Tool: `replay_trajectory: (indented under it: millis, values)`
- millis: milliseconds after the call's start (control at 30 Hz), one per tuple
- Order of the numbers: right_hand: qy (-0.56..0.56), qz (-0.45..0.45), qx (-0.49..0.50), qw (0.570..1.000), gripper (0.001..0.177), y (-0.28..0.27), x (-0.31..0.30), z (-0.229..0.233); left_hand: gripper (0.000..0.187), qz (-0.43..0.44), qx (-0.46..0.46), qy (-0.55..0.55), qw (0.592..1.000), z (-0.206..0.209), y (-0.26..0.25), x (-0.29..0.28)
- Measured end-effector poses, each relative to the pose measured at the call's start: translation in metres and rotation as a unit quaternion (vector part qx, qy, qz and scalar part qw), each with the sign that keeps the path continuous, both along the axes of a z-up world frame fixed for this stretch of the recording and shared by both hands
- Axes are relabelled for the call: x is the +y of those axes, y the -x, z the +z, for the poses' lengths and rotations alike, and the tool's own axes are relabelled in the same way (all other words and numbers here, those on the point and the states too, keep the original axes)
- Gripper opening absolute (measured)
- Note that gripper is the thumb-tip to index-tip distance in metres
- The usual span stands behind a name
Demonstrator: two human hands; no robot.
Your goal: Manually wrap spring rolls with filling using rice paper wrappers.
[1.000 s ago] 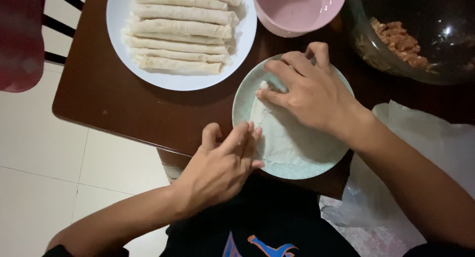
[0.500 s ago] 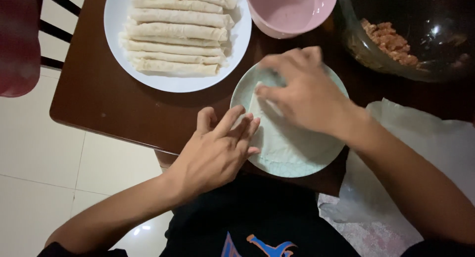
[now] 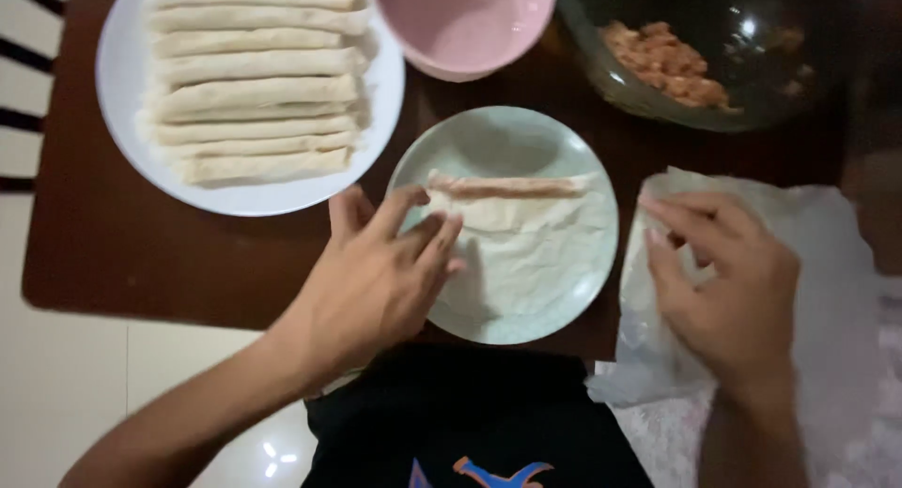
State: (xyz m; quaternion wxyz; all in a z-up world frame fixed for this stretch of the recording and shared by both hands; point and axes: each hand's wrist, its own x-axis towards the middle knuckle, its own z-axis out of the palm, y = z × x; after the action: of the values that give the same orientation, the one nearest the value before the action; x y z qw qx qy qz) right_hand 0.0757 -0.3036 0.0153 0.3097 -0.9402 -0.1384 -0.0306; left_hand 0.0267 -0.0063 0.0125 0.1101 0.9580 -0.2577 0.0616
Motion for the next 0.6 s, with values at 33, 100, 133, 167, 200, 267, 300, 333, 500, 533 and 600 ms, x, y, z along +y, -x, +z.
replay_trajectory:
  millis: [33, 100, 133, 167, 200, 267, 300, 333, 500, 533, 600]
  values:
    - [-0.025, -0.044, 0.013, 0.999, 0.032, 0.01, -0.001, -0.003, 0.045, -0.009, 0.008, -0.004, 1.0, 0.006, -0.007, -0.003]
    - [-0.044, -0.08, 0.007, 0.996, 0.03, 0.021, 0.01, -0.008, 0.044, -0.046, -0.016, 0.003, 0.999, 0.006, -0.039, -0.015]
    - [-0.064, -0.108, 0.005, 0.992, 0.028, 0.028, 0.014, -0.011, 0.043, -0.075, -0.037, 0.009, 0.996, 0.007, -0.054, -0.023]
    - [-0.063, -0.118, 0.002, 0.991, 0.028, 0.031, 0.016, -0.015, 0.043, -0.085, -0.039, 0.01, 0.996, -0.001, -0.069, -0.033]
    - [-0.065, -0.13, -0.013, 0.989, 0.028, 0.033, 0.02, -0.02, 0.038, -0.128, -0.034, 0.049, 0.99, -0.009, -0.085, -0.042]
    - [-0.067, -0.15, -0.029, 0.986, 0.029, 0.036, 0.024, -0.032, 0.035, -0.18, -0.027, 0.087, 0.98, -0.018, -0.109, -0.06]
    - [-0.063, -0.144, -0.055, 0.986, 0.027, 0.038, 0.024, -0.039, 0.032, -0.202, 0.0, 0.106, 0.974, -0.02, -0.117, -0.068]
    - [-0.06, -0.135, -0.079, 0.986, 0.026, 0.039, 0.025, -0.046, 0.03, -0.223, 0.029, 0.125, 0.966, -0.022, -0.125, -0.075]
    - [-0.029, -0.173, -0.081, 0.981, 0.024, 0.04, 0.035, -0.06, 0.037, -0.199, 0.076, 0.063, 0.975, -0.031, -0.138, -0.094]
    - [-0.025, -0.178, -0.078, 0.98, 0.024, 0.041, 0.036, -0.065, 0.044, -0.181, 0.077, 0.063, 0.978, -0.034, -0.14, -0.097]
    - [-0.02, -0.177, -0.083, 0.98, 0.029, 0.04, 0.041, -0.067, 0.042, -0.163, 0.099, 0.047, 0.981, -0.039, -0.143, -0.1]
